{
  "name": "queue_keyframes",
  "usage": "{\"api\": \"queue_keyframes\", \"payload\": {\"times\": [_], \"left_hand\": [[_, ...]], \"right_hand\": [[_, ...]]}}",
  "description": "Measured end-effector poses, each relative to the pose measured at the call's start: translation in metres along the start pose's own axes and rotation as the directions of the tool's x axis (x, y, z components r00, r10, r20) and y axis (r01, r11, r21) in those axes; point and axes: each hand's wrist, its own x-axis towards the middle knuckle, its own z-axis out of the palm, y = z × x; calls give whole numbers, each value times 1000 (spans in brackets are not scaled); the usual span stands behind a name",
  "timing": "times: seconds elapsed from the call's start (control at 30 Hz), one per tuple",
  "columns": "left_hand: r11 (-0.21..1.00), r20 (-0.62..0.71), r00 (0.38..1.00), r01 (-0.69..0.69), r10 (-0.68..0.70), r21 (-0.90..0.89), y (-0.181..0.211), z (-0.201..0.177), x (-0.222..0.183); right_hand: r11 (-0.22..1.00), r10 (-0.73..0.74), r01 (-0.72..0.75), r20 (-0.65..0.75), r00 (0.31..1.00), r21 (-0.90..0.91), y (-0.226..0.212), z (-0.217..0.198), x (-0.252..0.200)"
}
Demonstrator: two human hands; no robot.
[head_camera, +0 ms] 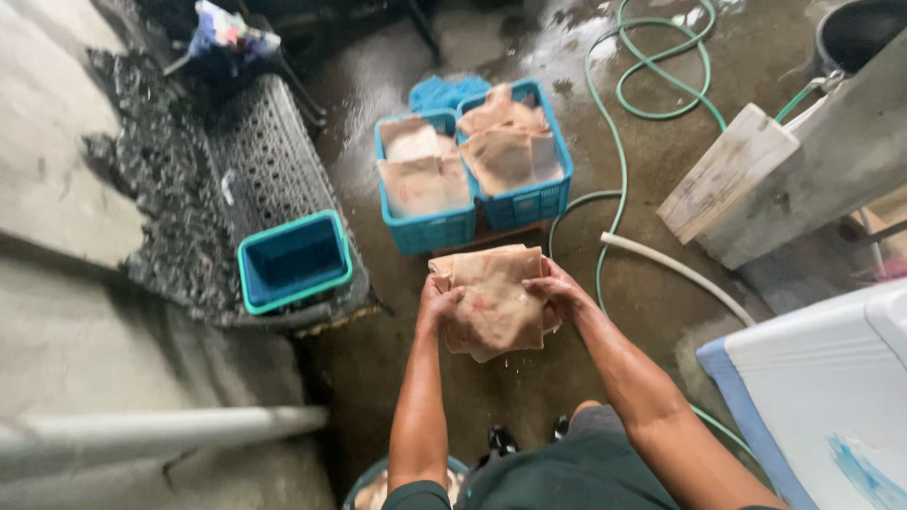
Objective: The person sorts through slabs of raw animal skin in crates and blue plastic bags, stacks them, and then washes them in a green basin of water.
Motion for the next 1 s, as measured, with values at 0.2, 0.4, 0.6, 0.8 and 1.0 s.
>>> {"api": "queue_keyframes", "payload": {"times": [0.2,0.4,0.6,0.8,1.0], "left_hand": [[1000,60,998,15,-13,-28,-2,44,105],[996,59,997,46,-42,-69,26,110,193],[978,127,991,71,-46,-196,63,154,265],[988,146,985,110,-93,-112,58,173,363],[976,175,975,162,-136,-144,54,196,444]], "right_hand": [[996,74,-68,-134,988,52,-45,-48,73],[996,-4,13,-104,995,84,-94,-114,163],[1000,7,-6,-133,991,4,-125,-166,257],[999,40,-43,-243,969,-5,-148,-197,344],[1000,-15,12,-280,960,-12,-143,-234,422]]}}
